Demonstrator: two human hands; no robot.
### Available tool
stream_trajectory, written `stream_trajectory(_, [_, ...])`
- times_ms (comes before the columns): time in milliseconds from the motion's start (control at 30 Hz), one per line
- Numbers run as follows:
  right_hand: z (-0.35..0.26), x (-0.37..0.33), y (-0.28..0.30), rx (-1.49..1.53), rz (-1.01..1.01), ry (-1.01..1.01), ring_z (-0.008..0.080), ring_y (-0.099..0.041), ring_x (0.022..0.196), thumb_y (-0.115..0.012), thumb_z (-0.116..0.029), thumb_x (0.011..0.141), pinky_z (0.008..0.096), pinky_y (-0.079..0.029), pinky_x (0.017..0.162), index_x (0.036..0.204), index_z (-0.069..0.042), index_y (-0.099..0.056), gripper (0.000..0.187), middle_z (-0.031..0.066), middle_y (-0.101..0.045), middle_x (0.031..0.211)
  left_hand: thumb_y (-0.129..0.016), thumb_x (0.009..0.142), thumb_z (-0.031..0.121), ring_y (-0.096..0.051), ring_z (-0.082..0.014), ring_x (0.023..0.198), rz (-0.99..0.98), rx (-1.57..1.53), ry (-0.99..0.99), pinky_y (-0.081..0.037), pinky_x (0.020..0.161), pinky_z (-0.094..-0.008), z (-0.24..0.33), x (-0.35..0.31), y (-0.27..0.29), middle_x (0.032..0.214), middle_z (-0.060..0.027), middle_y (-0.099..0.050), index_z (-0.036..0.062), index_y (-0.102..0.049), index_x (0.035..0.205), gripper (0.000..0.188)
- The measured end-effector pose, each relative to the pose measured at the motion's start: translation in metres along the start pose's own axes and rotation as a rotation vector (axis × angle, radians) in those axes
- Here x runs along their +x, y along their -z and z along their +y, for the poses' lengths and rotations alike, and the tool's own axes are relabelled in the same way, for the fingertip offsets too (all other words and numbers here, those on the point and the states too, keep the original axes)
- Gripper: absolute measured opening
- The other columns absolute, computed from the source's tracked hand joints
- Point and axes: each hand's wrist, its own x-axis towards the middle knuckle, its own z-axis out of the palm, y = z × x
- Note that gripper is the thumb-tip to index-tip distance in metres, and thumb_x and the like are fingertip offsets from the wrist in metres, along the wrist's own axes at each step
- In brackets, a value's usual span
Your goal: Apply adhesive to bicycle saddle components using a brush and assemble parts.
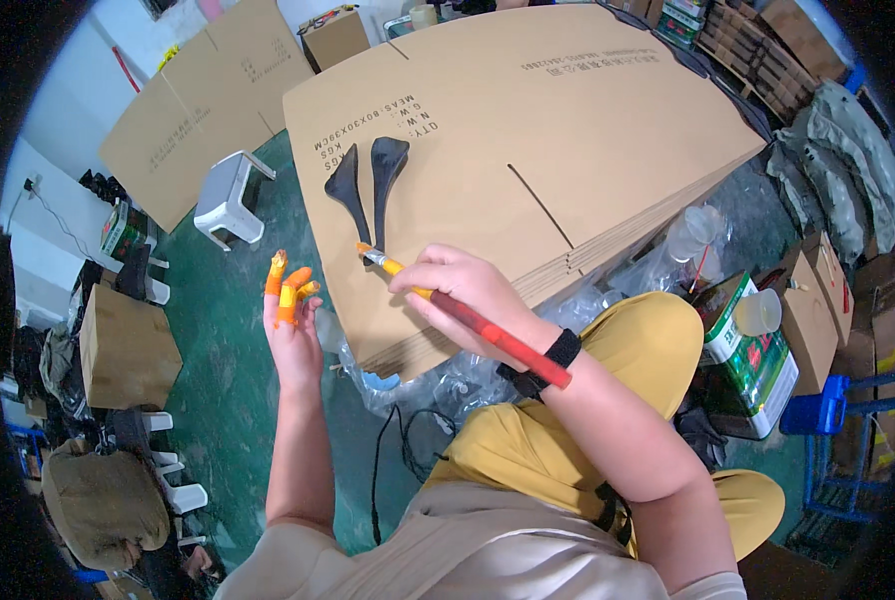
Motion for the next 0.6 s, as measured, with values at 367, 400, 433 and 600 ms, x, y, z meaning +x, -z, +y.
stream_trajectory(367, [0.019, 0.002, 0.014, 0.809, 0.358, -0.608, 0.0042, -0.049, 0.056, -0.051, -0.024, 0.093, 0.0173, -0.035, 0.047, 0.102, -0.005, -0.058, 0.022, -0.0016, -0.055, 0.072, -0.041, 0.094, 0.013, -0.054, -0.0121, 0.094, -0.031, 0.098, -0.025, -0.044, 0.077, -0.0252, 0.001, -0.001, -0.016, 0.115, -0.0075, -0.056, 0.0066, -0.039, 0.134, 0.04])
stream_trajectory(400, [0.022, 0.003, 0.011, 0.822, 0.369, -0.619, 0.0039, -0.049, 0.056, -0.051, -0.024, 0.092, 0.017, -0.035, 0.047, 0.102, -0.006, -0.058, 0.022, -0.0015, -0.055, 0.072, -0.041, 0.094, 0.013, -0.054, -0.0121, 0.094, -0.03, 0.1, -0.024, -0.044, 0.077, -0.0252, 0.001, -0.001, -0.016, 0.115, -0.0075, -0.056, 0.0066, -0.039, 0.134, 0.04])
stream_trajectory(433, [0.024, 0.004, 0.009, 0.835, 0.379, -0.63, 0.0037, -0.049, 0.055, -0.051, -0.024, 0.092, 0.0167, -0.035, 0.047, 0.102, -0.006, -0.058, 0.022, -0.0015, -0.055, 0.072, -0.041, 0.094, 0.012, -0.054, -0.0123, 0.095, -0.026, 0.113, -0.021, -0.044, 0.077, -0.0253, 0.001, -0.002, -0.016, 0.116, -0.0073, -0.056, 0.0065, -0.039, 0.133, 0.04])
stream_trajectory(600, [0.032, 0.007, 0.01, 0.747, 0.346, -0.603, 0.0029, -0.048, 0.055, -0.052, -0.023, 0.092, 0.0163, -0.034, 0.046, 0.103, -0.008, -0.058, 0.02, -0.002, -0.054, 0.073, -0.044, 0.094, 0.012, -0.055, -0.0128, 0.099, -0.066, 0.162, -0.048, -0.044, 0.078, -0.0253, 0.001, -0.002, -0.025, 0.116, -0.0068, -0.056, 0.0056, -0.043, 0.13, 0.037])
